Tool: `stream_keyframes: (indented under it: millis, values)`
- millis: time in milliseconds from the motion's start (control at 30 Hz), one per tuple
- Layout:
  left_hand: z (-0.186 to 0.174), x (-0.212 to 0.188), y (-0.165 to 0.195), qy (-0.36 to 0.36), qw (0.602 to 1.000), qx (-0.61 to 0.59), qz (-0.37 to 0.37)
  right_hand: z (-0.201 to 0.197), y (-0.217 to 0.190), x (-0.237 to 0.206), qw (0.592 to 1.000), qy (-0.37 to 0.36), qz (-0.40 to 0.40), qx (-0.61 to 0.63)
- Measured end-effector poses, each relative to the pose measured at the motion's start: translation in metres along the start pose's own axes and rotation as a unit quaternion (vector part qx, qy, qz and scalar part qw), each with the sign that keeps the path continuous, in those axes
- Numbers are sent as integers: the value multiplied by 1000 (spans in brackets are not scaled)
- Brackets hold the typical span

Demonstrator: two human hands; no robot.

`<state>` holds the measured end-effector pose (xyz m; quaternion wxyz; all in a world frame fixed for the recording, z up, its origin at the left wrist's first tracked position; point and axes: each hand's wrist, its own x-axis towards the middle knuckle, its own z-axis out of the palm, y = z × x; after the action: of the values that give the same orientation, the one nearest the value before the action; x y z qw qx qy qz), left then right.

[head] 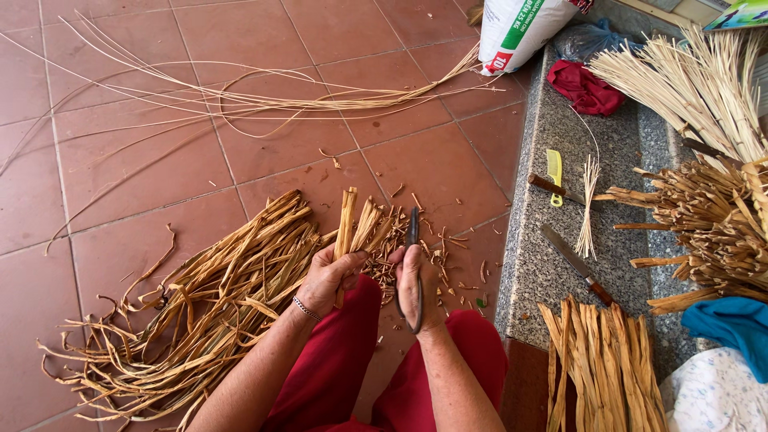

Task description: The person sits on a tiled floor and uses shears to trim dried plant strips. They repeatedly pick up strips from a pile, cut them into smaller pieces, and place the trimmed pieces onto a nearby ledge.

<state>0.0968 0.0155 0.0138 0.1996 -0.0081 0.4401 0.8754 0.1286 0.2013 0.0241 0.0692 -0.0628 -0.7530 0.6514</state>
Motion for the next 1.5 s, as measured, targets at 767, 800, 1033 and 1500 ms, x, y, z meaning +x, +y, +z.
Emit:
stream_keyframes:
  millis: [767, 800, 1033, 1500]
  values:
    - [-1, 14, -22, 57, 996, 9, 67, 2, -25, -6, 993, -76, -34, -81]
    - [0, 14, -23, 64, 995, 19, 72, 2, -24, -5, 993, -71, -34, -91]
    - [10, 11, -31, 69, 979, 101, 163, 2, -23, -3, 981, -18, -100, -163]
    - [12, 8, -28, 64, 983, 155, 76, 0, 6, -2, 998, 42, -36, -17]
